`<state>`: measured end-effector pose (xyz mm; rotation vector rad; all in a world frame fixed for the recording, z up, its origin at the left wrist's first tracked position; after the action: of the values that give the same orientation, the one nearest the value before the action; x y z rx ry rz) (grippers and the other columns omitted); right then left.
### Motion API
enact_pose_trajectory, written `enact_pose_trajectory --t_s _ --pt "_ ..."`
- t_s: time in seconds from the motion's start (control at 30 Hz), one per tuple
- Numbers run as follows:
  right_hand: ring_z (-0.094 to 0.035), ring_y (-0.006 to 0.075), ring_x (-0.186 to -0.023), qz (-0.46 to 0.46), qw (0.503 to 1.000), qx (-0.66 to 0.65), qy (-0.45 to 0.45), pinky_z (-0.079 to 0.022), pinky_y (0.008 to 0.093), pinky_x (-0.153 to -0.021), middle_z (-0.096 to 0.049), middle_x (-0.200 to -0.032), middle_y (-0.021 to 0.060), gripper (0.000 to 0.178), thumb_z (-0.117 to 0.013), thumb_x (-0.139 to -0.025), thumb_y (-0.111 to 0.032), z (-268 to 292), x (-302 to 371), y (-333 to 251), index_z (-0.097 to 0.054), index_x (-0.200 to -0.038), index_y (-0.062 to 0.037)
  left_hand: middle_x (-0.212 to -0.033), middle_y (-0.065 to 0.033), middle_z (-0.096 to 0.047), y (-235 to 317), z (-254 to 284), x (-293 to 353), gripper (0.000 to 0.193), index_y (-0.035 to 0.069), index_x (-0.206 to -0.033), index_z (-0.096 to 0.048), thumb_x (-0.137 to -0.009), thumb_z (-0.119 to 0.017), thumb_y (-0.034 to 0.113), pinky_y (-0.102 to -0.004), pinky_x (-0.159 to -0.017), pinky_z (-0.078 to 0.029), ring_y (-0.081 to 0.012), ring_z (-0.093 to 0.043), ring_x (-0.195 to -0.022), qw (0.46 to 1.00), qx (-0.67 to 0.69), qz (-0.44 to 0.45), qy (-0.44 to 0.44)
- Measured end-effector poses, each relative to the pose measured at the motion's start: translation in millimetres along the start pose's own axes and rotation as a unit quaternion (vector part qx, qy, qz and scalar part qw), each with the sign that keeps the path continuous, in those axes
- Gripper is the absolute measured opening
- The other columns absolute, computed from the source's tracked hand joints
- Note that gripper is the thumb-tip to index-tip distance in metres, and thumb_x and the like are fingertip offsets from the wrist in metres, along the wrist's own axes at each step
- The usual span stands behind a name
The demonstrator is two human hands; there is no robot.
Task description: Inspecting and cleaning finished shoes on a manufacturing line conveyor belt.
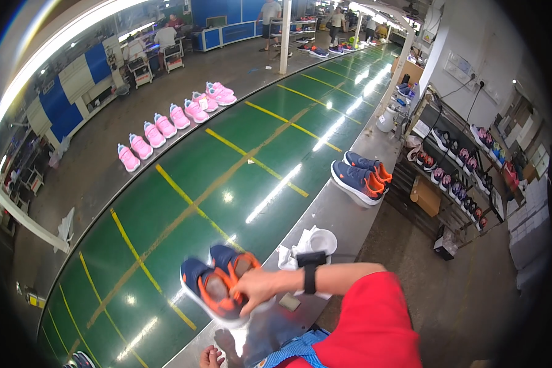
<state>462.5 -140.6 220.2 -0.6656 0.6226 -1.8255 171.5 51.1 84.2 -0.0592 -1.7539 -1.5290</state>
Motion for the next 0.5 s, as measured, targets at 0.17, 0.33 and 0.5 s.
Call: enact_pose_trajectory --t_s 0.17,0.33,0.5 --pt "-0.061 0.0312 -0.079 -0.079 0.978 0.162 0.105 -0.048 0.0417 -0.068 -0.063 -0.081 0.0117 0.047 -0.071 -0.058 -0.048 130 80 64 -0.061 -0.09 -0.0163 -0.106 -0.0112 -0.055 -20 -5 -17 0.037 0.002 -0.119 -0.047 -0.088 -0.054 0.021 -0.0301 -0.077 -0.049 -0.0181 -0.055 -0.092 0.979 -0.189 -0.026 -0.069" --pt "-0.062 0.0288 -0.077 -0.206 0.916 0.337 0.07 -0.048 0.0416 -0.068 -0.063 -0.077 0.0103 0.044 -0.072 -0.057 -0.042 190 165 123 -0.061 -0.088 -0.0132 -0.104 -0.0093 -0.056 -20 -33 -22 0.038 0.003 -0.119 -0.048 -0.087 -0.055 0.022 -0.0316 -0.077 -0.048 -0.0207 -0.056 -0.092 0.958 -0.26 -0.053 -0.11" --pt "-0.062 0.0261 -0.08 -0.25 0.888 0.385 -0.018 -0.045 0.0388 -0.075 -0.064 -0.08 0.0087 0.047 -0.072 -0.058 -0.043 178 220 176 -0.062 -0.095 -0.0147 -0.099 -0.0137 -0.061 -5 -65 -7 0.035 0.0 -0.111 -0.053 -0.085 -0.058 0.022 -0.0348 -0.081 -0.046 -0.0229 -0.058 -0.092 0.934 -0.323 -0.101 -0.109"
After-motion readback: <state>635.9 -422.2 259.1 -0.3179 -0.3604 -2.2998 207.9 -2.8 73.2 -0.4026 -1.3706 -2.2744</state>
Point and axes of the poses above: each hand's wrist, its own x-axis away from the middle knuckle, its own z-axis out of the back of the hand, y = z × x, the point moved 3 cm from there along -x, towards the middle knuckle
